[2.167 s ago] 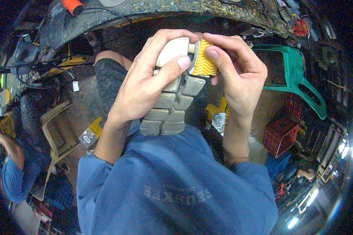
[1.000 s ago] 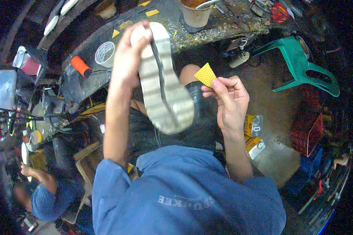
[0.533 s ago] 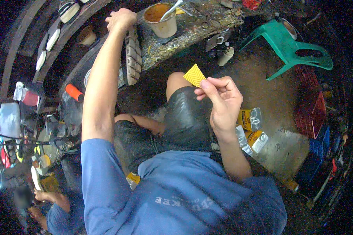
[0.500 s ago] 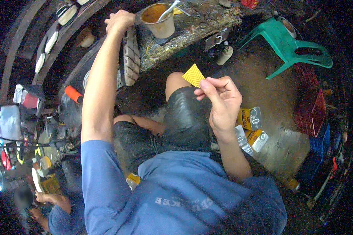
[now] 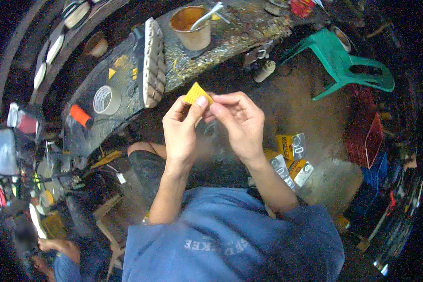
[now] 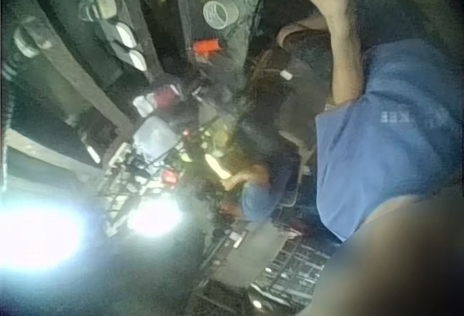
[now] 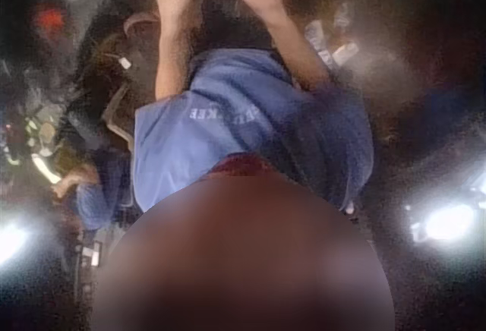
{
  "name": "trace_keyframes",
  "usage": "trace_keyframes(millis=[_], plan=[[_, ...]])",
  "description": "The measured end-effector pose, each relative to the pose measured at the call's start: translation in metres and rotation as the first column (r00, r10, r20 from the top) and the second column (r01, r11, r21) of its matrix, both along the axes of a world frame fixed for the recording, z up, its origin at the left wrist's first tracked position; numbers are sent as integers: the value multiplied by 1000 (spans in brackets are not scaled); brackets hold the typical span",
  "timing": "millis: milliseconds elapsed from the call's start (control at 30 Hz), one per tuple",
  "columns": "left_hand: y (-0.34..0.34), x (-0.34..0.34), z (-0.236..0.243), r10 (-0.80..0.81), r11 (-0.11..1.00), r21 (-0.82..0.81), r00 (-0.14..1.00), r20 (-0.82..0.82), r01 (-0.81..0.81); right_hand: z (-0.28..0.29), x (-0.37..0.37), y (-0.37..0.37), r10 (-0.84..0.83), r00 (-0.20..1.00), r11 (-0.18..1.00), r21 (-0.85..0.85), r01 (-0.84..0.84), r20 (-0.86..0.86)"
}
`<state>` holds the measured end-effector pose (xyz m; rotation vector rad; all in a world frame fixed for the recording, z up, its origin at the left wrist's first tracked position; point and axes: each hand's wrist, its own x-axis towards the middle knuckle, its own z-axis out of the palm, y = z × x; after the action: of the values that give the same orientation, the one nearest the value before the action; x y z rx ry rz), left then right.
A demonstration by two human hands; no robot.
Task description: The person peels the backing from a yellow textured rubber patch, trims its edges with pliers, and presses it onto the heel area of a shoe sole. The person repeats this process with a second patch on another section of the sole.
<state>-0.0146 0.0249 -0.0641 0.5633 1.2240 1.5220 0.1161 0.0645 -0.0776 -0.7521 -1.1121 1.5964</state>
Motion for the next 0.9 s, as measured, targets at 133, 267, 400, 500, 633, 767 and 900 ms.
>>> trace_keyframes(millis=[133,267,400,500,633,767,900], plan=[[-10,-17,2,100,995,-22,971,218,-97,0,13,101,-510,743,795,568,213,434],[-27,-25,9,44,987,139,964,261,-83,-25,19,218,-870,128,466,879,-97,476],[-36,-28,16,129,975,158,978,165,-155,-24,20,252,-605,-165,791,567,-229,779],[-40,-33,20,166,969,161,975,145,-189,-8,16,252,-491,-247,871,469,-147,835],[-47,-35,24,142,968,164,955,261,-189,-1,16,275,-427,-270,904,403,-143,863],[-51,-39,28,160,955,203,950,268,-217,-3,43,291,-183,72,979,188,-74,981],[-58,-45,32,215,948,185,951,221,-258,-12,75,215,-19,948,983,-168,76,318]])
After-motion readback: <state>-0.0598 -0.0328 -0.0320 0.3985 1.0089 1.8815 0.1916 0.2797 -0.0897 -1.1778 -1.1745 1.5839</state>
